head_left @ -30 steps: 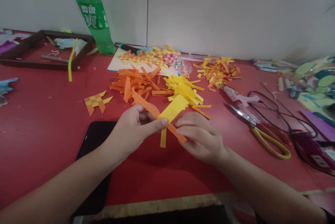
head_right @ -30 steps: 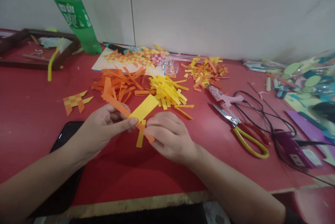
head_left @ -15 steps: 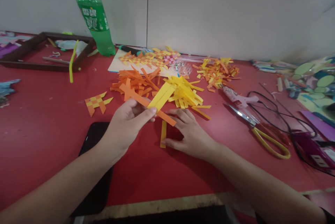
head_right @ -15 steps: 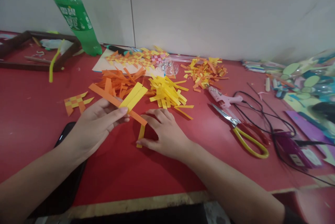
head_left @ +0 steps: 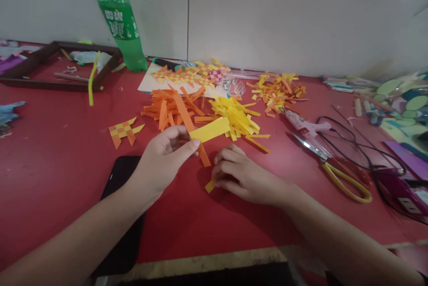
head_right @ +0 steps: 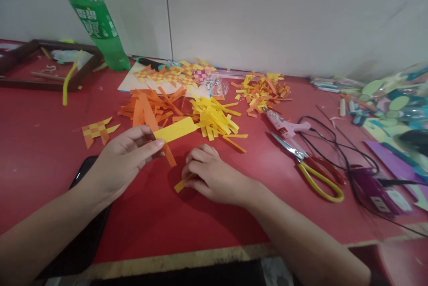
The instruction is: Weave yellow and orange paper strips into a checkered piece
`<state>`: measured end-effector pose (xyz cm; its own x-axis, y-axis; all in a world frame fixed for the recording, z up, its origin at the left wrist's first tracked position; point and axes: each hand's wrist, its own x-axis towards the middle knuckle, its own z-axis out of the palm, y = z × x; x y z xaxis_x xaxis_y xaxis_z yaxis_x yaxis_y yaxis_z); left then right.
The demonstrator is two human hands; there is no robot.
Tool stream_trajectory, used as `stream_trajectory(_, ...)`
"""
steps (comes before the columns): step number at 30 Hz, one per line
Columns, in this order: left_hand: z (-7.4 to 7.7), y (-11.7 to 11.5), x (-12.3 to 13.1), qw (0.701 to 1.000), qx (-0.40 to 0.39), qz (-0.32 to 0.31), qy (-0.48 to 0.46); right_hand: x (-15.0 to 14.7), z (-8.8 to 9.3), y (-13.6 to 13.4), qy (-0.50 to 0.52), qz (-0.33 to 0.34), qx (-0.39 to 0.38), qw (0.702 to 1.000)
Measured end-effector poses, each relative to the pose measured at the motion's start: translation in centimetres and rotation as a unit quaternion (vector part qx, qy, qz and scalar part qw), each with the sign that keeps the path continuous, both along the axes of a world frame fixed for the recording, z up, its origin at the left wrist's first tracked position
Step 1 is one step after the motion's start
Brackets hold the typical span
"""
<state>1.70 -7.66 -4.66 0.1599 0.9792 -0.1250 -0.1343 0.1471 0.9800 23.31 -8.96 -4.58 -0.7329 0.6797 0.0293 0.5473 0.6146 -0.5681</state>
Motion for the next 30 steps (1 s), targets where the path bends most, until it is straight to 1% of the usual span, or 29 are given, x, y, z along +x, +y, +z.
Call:
stream_trajectory(7,0.3,0.2,0.3,0.999,0.003,0.01,0.035,0.3,0.2,0.2,0.025,0.017,-0.024,0.999)
stream_trajectory(11,0.4,0.1,0.4,0.999,-0.005,0.028,0.015,0.2,0.4,0.2,0.017,0.052,-0.009,0.998)
stream_trajectory(15,0.3,0.0,0.2,0.999,0.004,0.02,0.028,0.0,0.5,-0.1,0.022,0.087,-0.013,0.996)
stream_trajectory(19,0.3,0.1,0.1,0.999,0.016,0.004,0.051,0.0,0.5,-0.2,0.027,0.083,-0.025,0.996)
stream_trajectory(22,0.4,0.1,0.1,0.998,0.029,0.004,0.052,0.9,1.2,0.1,0.049,0.063,-0.009,0.997)
stream_trajectory(23,0.4,0.1,0.1,0.999,0.029,0.009,0.045,1.4,1.7,0.4,0.06,0.041,0.004,0.997)
stream_trajectory(24,0.5,0.1,0.1,0.999,0.029,0.017,0.032,2.2,2.2,0.7,0.072,0.005,0.026,0.997)
stream_trajectory(26,0.6,0.1,0.2,0.999,0.026,0.04,-0.003,4.5,3.3,1.8,0.093,-0.105,0.09,0.986)
stream_trajectory(27,0.7,0.1,0.3,0.998,0.024,0.054,-0.022,6.0,3.7,2.5,0.096,-0.181,0.135,0.969)
stream_trajectory(28,0.8,0.2,0.3,0.997,0.021,0.067,-0.038,7.8,4.1,3.3,0.086,-0.265,0.173,0.945)
stream_trajectory(29,0.8,0.2,0.3,0.996,0.015,0.076,-0.05,9.9,4.3,4.2,0.062,-0.356,0.194,0.912)
stream_trajectory(30,0.9,0.3,0.3,0.995,0.006,0.082,-0.061,12.2,4.4,5.0,0.035,-0.427,0.214,0.878)
